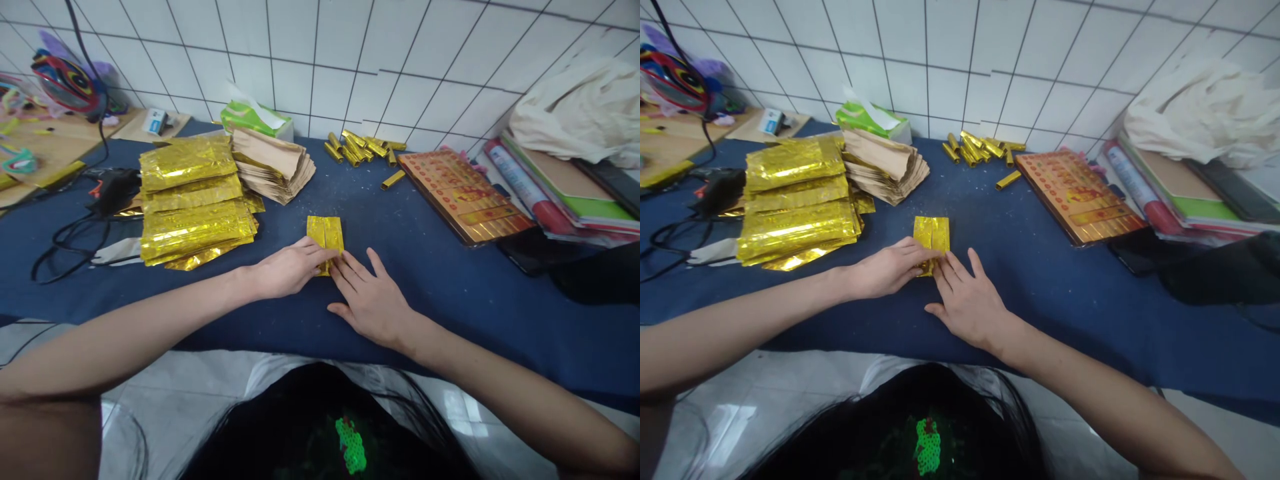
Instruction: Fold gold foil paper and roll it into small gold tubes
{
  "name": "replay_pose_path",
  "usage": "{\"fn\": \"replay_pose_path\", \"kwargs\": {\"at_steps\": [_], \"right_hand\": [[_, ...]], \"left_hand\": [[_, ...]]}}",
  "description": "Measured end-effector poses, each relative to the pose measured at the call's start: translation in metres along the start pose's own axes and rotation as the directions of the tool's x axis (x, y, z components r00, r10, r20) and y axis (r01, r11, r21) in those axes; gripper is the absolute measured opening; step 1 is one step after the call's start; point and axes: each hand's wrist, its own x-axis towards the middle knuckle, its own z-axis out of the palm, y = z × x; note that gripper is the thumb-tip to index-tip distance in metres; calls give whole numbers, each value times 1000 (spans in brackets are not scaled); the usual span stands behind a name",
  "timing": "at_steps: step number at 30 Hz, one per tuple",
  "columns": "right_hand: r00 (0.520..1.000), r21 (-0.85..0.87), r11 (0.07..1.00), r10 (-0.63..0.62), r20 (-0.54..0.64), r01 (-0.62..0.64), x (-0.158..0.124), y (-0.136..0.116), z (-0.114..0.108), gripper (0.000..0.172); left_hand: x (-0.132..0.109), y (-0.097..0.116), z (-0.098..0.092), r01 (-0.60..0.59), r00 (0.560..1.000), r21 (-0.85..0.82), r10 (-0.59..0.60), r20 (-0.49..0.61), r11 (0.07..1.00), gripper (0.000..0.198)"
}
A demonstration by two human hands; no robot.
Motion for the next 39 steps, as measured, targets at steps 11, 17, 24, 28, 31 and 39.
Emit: {"fn": "replay_pose_path", "kwargs": {"at_steps": [11,17,24,28,31,39], "right_hand": [[1000,-79,996,29,11,-28,4,-9,-4,56],[1000,-80,997,9,-2,-10,5,-8,-3,56],[1000,-86,996,1,3,0,4,-8,-3,55],[1000,-51,998,21,9,-20,3,-6,-3,55],[999,-23,999,36,20,-36,0,-4,-4,56],[999,2,999,38,34,-39,-5,-1,-1,59]], "left_hand": [[2,-3,2,3,999,14,-3,-36,1000,34],[-14,15,3,-31,996,209,47,-70,977,35],[-37,46,16,70,988,317,-110,111,946,81],[-35,48,17,116,982,378,-163,94,919,80],[-35,49,18,141,982,397,-180,63,907,77],[-38,52,19,180,976,358,-211,51,916,78]]}}
